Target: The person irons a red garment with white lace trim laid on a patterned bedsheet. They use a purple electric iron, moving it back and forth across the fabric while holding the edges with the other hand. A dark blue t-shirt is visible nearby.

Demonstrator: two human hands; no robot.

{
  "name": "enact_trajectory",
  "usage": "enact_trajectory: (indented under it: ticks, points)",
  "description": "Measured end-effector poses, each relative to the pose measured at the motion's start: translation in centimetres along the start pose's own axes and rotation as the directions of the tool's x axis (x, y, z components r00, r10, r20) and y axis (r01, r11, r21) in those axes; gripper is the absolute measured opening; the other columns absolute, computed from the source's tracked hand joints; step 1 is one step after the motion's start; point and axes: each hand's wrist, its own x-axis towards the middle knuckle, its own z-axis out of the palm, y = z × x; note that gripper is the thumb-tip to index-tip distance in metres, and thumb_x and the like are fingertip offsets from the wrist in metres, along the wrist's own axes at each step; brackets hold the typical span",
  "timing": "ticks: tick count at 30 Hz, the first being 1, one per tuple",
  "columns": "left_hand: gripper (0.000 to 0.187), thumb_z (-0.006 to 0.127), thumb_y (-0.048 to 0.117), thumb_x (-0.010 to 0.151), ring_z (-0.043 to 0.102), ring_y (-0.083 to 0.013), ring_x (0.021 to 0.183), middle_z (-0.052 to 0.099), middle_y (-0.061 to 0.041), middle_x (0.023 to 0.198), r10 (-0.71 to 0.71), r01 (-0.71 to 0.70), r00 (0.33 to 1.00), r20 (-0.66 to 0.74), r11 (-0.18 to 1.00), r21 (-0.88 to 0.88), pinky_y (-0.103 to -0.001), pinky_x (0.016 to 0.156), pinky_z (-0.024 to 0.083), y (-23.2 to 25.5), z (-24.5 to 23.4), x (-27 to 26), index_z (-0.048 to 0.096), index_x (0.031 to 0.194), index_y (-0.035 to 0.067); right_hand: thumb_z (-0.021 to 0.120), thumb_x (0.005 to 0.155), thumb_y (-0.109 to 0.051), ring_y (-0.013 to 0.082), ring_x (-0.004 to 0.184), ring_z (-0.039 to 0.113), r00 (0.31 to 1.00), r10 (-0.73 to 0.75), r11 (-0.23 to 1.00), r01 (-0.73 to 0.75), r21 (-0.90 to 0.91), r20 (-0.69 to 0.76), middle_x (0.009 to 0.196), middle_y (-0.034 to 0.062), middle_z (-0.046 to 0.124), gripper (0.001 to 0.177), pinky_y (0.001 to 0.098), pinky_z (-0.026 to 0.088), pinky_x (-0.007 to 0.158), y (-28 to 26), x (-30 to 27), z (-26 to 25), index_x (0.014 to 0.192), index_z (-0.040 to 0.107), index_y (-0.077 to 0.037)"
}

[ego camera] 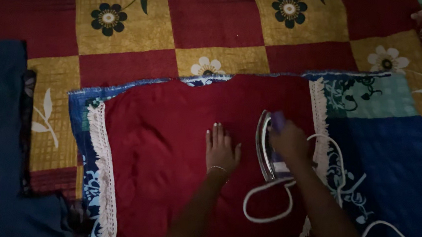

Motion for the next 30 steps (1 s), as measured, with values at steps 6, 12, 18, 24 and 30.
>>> enact_trajectory:
  ticks: [6, 12, 18, 24, 30]
  points:
    - [0.073, 0.023, 0.051, 0.105, 0.008, -0.0275, 0.157, 0.016, -0.016, 0.169, 0.072, -0.079, 0.967, -0.244, 0.997, -0.018, -0.052, 0.126, 0.005, 0.1, 1.3, 0.4, 0.023, 0.159, 0.002, 0.070, 0.095, -0.042, 0.0368, 0.089, 0.075, 0.985, 0.161, 0.982, -0.152, 0.114, -0.068, 0.104, 0.0233, 0.074, 0.049, 0.0498, 0.059, 0.078, -0.8, 3.3, -1.7, 0.119, 0.066, 0.001]
    - [0.072, 0.018, 0.050, 0.104, 0.004, -0.0261, 0.157, 0.011, -0.012, 0.170, 0.045, -0.040, 0.983, -0.175, 0.999, 0.035, -0.050, 0.125, 0.004, 0.2, 0.4, 0.2, 0.017, 0.160, 0.005, 0.075, 0.093, -0.044, 0.0401, 0.105, 0.070, 0.965, 0.133, 0.991, -0.122, 0.061, -0.227, 0.116, 0.0256, 0.071, 0.055, 0.0519, 0.055, 0.089, 0.3, 10.1, -1.9, 0.121, 0.066, 0.003]
    - [0.075, 0.014, 0.054, 0.104, 0.000, -0.0266, 0.157, 0.007, -0.014, 0.171, 0.167, -0.166, 0.983, -0.079, 0.986, 0.014, -0.050, 0.126, 0.000, 1.0, -1.8, 2.3, 0.012, 0.160, 0.004, 0.075, 0.092, -0.043, 0.0403, 0.107, 0.070, 0.975, 0.146, 0.989, -0.144, 0.024, -0.166, 0.117, 0.0249, 0.071, 0.055, 0.0524, 0.055, 0.089, 2.8, 7.7, -1.4, 0.123, 0.066, 0.001]
    - [0.076, 0.014, 0.052, 0.105, 0.002, -0.0278, 0.157, 0.008, -0.016, 0.170, 0.152, -0.148, 0.977, -0.150, 0.988, 0.040, -0.047, 0.125, 0.003, 1.4, -2.3, 5.7, 0.011, 0.161, 0.002, 0.077, 0.091, -0.044, 0.0377, 0.100, 0.072, 0.975, 0.089, 0.994, -0.074, 0.082, -0.202, 0.113, 0.0237, 0.072, 0.054, 0.0502, 0.056, 0.087, 1.2, 10.8, -2.4, 0.119, 0.067, 0.001]
    - [0.076, 0.020, 0.054, 0.104, 0.002, -0.0272, 0.157, 0.010, -0.016, 0.170, 0.136, -0.149, 0.967, -0.215, 0.988, -0.043, -0.045, 0.126, 0.004, 1.1, -1.2, 6.2, 0.014, 0.160, 0.002, 0.077, 0.088, -0.039, 0.0356, 0.096, 0.075, 0.995, -0.090, 0.996, 0.091, 0.023, -0.042, 0.105, 0.0226, 0.075, 0.049, 0.0477, 0.058, 0.086, -1.3, 12.9, -2.7, 0.117, 0.069, 0.000]
